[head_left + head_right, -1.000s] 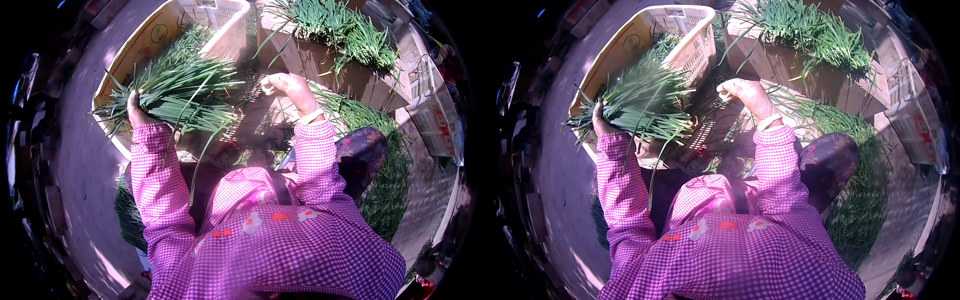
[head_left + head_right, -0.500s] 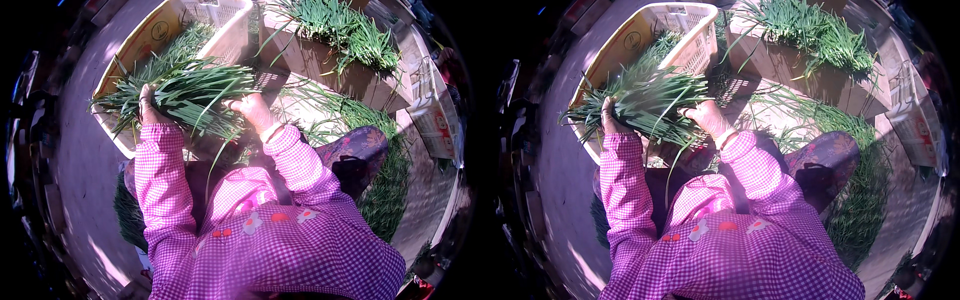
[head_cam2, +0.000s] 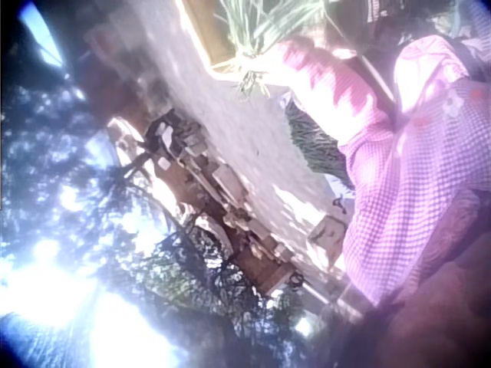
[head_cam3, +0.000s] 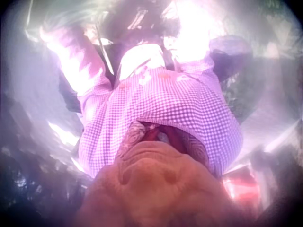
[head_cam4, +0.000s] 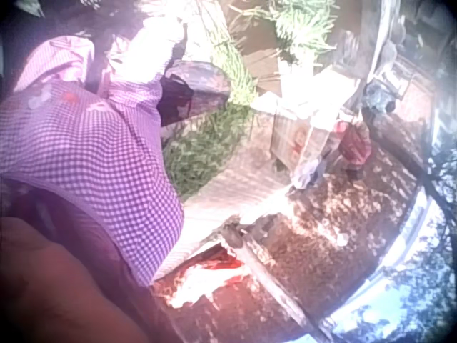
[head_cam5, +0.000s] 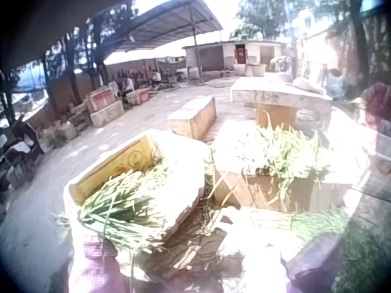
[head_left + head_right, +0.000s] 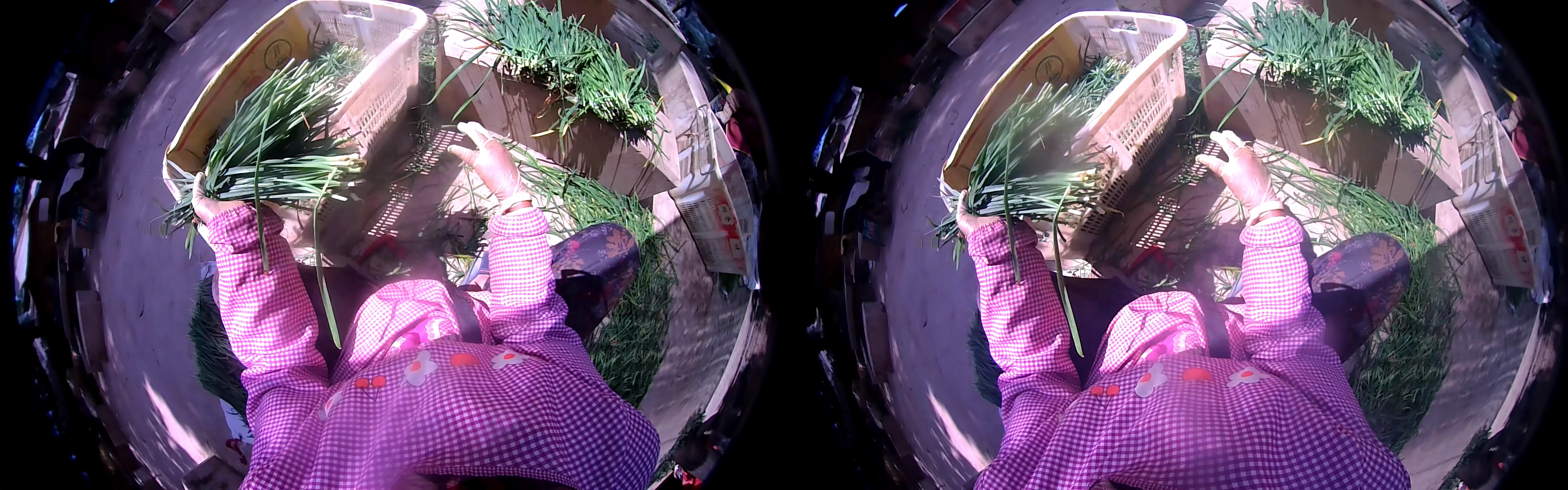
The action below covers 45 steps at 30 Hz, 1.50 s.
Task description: The person sorts through bundles of green onions by hand, peeling away dry or damaged outer layers and placing the cleaned stalks into a plastic crate while moving a basket of produce aside.
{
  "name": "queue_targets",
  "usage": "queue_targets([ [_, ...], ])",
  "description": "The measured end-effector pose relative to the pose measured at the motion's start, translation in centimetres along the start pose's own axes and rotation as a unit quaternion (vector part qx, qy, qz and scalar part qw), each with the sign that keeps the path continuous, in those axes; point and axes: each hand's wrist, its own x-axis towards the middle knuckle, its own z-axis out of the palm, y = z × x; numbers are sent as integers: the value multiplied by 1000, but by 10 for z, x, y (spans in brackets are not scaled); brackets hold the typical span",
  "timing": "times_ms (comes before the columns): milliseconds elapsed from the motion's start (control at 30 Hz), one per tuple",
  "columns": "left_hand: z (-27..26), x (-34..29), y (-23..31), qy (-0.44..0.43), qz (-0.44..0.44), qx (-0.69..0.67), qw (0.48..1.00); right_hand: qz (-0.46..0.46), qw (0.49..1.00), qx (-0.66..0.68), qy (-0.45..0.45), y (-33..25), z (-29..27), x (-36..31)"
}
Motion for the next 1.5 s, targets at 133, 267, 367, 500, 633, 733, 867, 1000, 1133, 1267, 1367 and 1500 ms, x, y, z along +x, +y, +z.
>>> queue_targets([
  [133,-4,10,-12,18,-4,12,1000,-11,918,356,-175,-57,25,-2],
  [267,-2,10,-19,-7,-43,32,999,30,784,589,-191,-88,75,-21],
  [367,0,2,-14,26,-40,25,999,96,836,532,-90,-91,48,-12],
  [500,0,0,-9,-13,1,-12,1000,159,854,495,12,-47,8,-2],
  [633,-2,3,-14,-47,6,-6,999,14,880,459,-124,-79,-1,-5],
  [733,-1,-5,-14,-65,-7,-9,998,-40,951,261,-161,-128,-2,-14],
  [867,12,-26,-9,-39,16,-19,999,89,897,430,-51,-93,4,-6],
  [1000,11,-23,-4,-45,34,-47,997,92,858,478,-164,-52,-1,-4],
  [1133,26,-53,-12,-86,18,-43,995,-33,783,482,-392,-95,38,-19],
  [1267,22,-52,-13,-108,36,-30,993,82,816,499,-280,-132,86,-34],
  [1367,18,-45,1,-118,66,-46,990,46,876,431,-213,-92,71,-18],
  [1500,19,-38,5,-113,63,-41,991,115,970,138,-162,-25,52,-8],
])
